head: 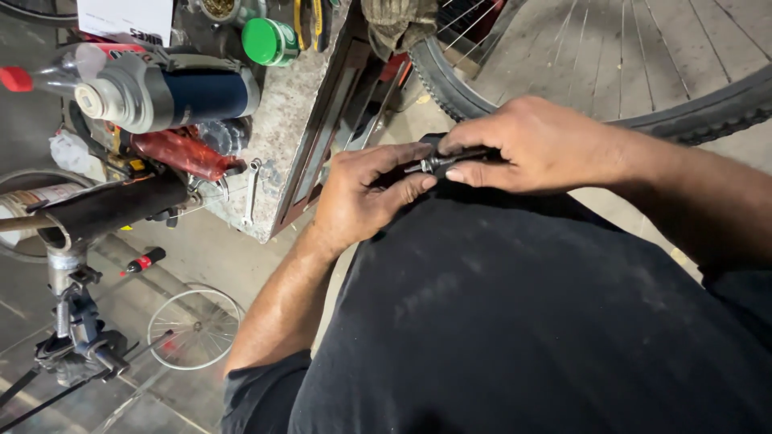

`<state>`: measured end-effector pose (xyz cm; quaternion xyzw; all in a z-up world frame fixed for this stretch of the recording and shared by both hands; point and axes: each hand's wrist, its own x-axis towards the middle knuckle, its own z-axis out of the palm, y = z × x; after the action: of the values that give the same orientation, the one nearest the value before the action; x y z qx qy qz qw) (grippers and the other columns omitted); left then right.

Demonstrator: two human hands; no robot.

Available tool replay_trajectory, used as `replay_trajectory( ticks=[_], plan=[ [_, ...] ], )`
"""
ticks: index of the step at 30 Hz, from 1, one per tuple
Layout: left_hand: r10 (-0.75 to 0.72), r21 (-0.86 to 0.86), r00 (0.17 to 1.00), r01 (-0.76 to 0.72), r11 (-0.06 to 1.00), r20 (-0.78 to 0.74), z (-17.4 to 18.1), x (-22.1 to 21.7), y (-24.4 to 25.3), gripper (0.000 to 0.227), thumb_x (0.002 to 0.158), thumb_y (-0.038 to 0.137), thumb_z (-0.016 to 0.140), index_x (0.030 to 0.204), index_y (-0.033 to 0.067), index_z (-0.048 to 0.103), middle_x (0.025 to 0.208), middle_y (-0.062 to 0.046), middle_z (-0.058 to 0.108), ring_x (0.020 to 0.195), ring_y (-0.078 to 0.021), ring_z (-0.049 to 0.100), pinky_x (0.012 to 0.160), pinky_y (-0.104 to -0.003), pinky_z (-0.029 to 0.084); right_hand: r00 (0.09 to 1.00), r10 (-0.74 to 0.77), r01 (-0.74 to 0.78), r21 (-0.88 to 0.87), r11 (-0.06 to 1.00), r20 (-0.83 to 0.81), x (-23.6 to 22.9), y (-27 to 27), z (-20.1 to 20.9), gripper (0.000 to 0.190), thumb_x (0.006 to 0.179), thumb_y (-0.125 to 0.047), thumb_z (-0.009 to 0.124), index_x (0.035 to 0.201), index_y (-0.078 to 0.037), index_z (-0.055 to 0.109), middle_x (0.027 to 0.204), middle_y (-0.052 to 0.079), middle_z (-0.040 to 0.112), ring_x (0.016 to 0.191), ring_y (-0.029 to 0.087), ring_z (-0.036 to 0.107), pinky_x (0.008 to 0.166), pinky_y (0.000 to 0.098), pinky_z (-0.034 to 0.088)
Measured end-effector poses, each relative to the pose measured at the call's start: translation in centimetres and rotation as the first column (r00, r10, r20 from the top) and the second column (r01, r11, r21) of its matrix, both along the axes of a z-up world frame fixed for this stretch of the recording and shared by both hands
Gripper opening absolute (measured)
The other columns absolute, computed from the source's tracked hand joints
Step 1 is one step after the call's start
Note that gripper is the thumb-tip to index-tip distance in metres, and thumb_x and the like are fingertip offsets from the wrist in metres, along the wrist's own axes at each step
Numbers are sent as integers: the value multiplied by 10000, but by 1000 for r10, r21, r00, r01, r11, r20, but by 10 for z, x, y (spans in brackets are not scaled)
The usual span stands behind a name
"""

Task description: The person works on a bicycle wheel hub, using a hammer and a small metal rod to tap a component. They then use pliers to manipulate a small part and insert it into the hub. Finally, they use a screwdriver to adjust the hub on the wheel.

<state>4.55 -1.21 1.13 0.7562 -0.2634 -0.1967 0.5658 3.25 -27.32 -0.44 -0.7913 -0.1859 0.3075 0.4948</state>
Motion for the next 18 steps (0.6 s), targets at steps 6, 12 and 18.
replay_trajectory(
  ticks=[6,12,18],
  plan=[
    [-40,65,996,35,997,78,9,-12,-12,270,935,133,836,1168,17,763,1002,-198,788,929,-409,788,754,-443,642,986,21,-24,17,1000,163,-11,-2,0,243,1017,-402,628,1068,-205,760,874,106,787,877,387,757,742,529,598],
    [-89,174,983,61,983,158,3,-30,-16,221,973,123,779,1166,16,765,995,-201,785,894,-425,780,730,-467,644,984,-6,0,29,1000,178,-33,0,-21,183,1039,-355,615,1082,-231,743,846,64,753,867,377,742,715,537,604],
    [-143,230,977,104,968,158,-4,-35,-14,225,979,125,756,1180,26,759,993,-206,780,899,-438,772,723,-493,642,984,8,-11,16,1000,176,-44,-2,-37,122,1017,-318,629,1074,-273,727,832,27,739,857,367,728,697,550,599]
  ],
)
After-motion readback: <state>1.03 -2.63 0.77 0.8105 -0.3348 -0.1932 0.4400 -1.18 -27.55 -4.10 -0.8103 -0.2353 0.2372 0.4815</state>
